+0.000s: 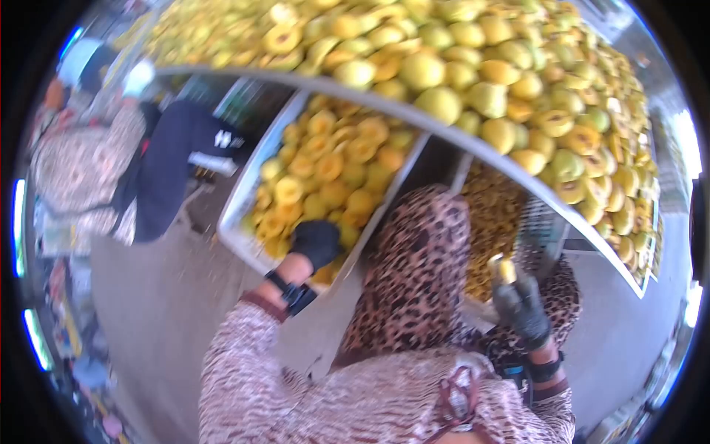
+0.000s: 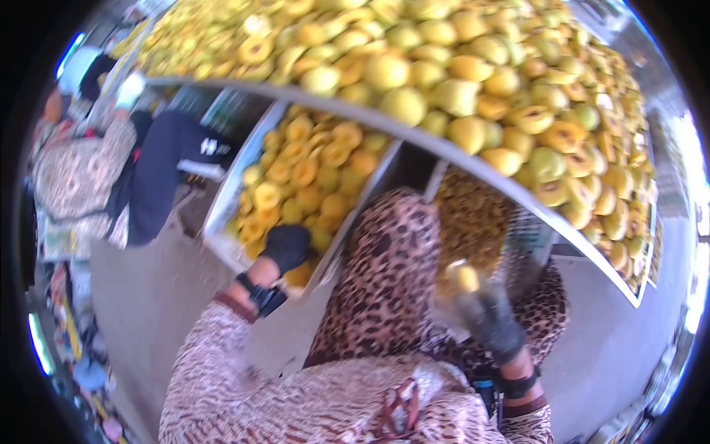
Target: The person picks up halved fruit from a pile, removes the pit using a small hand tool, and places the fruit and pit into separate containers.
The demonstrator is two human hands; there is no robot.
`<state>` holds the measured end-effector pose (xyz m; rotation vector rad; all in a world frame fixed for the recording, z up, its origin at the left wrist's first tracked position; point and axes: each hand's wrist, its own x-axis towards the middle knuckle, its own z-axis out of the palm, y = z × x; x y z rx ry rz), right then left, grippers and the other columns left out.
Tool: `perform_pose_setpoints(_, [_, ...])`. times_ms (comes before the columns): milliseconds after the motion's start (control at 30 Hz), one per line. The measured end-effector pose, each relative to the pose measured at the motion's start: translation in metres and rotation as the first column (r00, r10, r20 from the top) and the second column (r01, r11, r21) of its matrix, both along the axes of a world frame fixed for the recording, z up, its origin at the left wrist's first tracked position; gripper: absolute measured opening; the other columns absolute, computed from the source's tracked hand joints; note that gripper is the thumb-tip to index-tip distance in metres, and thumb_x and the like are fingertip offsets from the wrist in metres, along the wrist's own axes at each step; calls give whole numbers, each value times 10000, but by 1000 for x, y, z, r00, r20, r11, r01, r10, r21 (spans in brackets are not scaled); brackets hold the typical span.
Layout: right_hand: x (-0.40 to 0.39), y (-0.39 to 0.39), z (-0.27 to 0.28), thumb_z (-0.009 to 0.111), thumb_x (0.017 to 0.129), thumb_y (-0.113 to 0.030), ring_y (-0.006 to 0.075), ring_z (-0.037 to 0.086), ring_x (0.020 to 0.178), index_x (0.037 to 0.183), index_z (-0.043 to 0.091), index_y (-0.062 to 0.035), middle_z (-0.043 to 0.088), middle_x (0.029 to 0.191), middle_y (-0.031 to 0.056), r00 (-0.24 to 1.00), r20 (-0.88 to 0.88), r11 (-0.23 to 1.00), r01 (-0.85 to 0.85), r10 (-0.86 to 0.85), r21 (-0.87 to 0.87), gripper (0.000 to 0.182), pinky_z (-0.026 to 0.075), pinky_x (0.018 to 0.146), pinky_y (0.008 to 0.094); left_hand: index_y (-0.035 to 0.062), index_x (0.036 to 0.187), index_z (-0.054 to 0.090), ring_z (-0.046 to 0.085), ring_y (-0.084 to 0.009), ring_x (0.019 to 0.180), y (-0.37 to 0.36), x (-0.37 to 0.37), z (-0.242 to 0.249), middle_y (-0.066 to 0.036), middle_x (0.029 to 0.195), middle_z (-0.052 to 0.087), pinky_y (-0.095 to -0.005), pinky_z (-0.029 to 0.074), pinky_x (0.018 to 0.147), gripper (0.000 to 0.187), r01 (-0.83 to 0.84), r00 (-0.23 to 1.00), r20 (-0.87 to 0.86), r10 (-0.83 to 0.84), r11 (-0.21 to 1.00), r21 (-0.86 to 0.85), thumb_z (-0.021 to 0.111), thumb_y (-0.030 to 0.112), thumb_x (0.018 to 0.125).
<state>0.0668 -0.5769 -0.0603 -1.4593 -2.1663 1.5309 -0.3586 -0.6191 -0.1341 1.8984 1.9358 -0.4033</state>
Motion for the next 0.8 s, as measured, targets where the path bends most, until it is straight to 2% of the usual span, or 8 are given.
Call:
perform_pose_setpoints(167, [-32, 11, 29, 596, 936, -167, 189, 601, 759, 1212, 580, 12, 617, 845, 74, 940, -312, 990, 124, -138, -64, 329, 492, 698, 314, 125, 822, 743, 692, -325, 790, 19, 0, -3, -131, 842, 713, -470, 524, 655, 283, 91, 995, 53, -88, 995, -45, 649, 390, 797])
perform_pose_setpoints(233, [-36, 15, 29, 516, 924, -87, 57, 457, 609, 1119, 573, 12, 498, 704, -42, 921, -342, 982, 182, -186, -42, 226, 379, 538, 244, 124, 834, 743, 694, -320, 773, 6, 11, -14, -126, 829, 714, -462, 526, 646, 281, 52, 999, 15, -51, 998, -41, 643, 385, 801])
perform_pose_setpoints(267, [-33, 19, 30, 583, 937, -139, 148, 562, 728, 1188, 579, 22, 604, 837, 75, 930, -320, 983, 163, -183, -88, 299, 479, 651, 319, 120, 842, 740, 690, -324, 754, -1, 16, -28, -126, 811, 709, -456, 524, 632, 287, -49, 997, -57, 48, 999, -7, 633, 385, 809])
perform_pose_setpoints(367, [-32, 32, 20, 592, 936, -144, 131, 550, 721, 1108, 589, 25, 596, 796, 59, 950, -199, 969, 224, -240, -102, 241, 460, 636, 309, 105, 863, 733, 686, -333, 759, 3, 10, -17, -137, 813, 705, -453, 523, 642, 314, -64, 991, -119, 61, 998, -26, 614, 394, 831])
perform_pose_setpoints(500, [-21, 38, 19, 584, 939, -167, 110, 518, 678, 1047, 593, 19, 558, 729, 35, 852, -442, 946, 323, -282, 19, 215, 443, 606, 301, 76, 897, 729, 681, -342, 855, 17, -14, -17, -166, 888, 710, -457, 521, 732, 394, -15, 999, 32, 22, 978, -208, 590, 444, 870])
perform_pose_setpoints(533, [-16, 38, 34, 575, 941, -172, 96, 504, 702, 1059, 591, 15, 543, 744, 25, 848, -426, 941, 336, -314, -24, 222, 442, 619, 292, 65, 918, 727, 675, -342, 910, 27, -4, -8, -178, 928, 709, -450, 514, 792, 464, -162, 986, -19, 165, 926, -341, 572, 500, 881])
perform_pose_setpoints(767, [-6, 26, 21, 573, 937, -158, 79, 485, 678, 1023, 617, 19, 558, 715, 35, 652, -572, 860, 459, -498, -225, 202, 439, 606, 289, 90, 1051, 708, 661, -344, 980, 20, 9, -24, -150, 1054, 702, -460, 514, 826, 483, -228, 963, -176, 204, 964, -134, 613, 517, 845])
perform_pose_setpoints(800, [-8, 34, -25, 578, 932, -178, 102, 501, 643, 903, 627, 21, 565, 664, 118, 776, -480, 868, 493, -409, 58, 207, 454, 612, 308, 81, 1029, 705, 664, -352, 957, 16, 4, -30, -157, 1027, 702, -466, 518, 807, 476, -208, 969, -158, 190, 972, -106, 631, 507, 832])
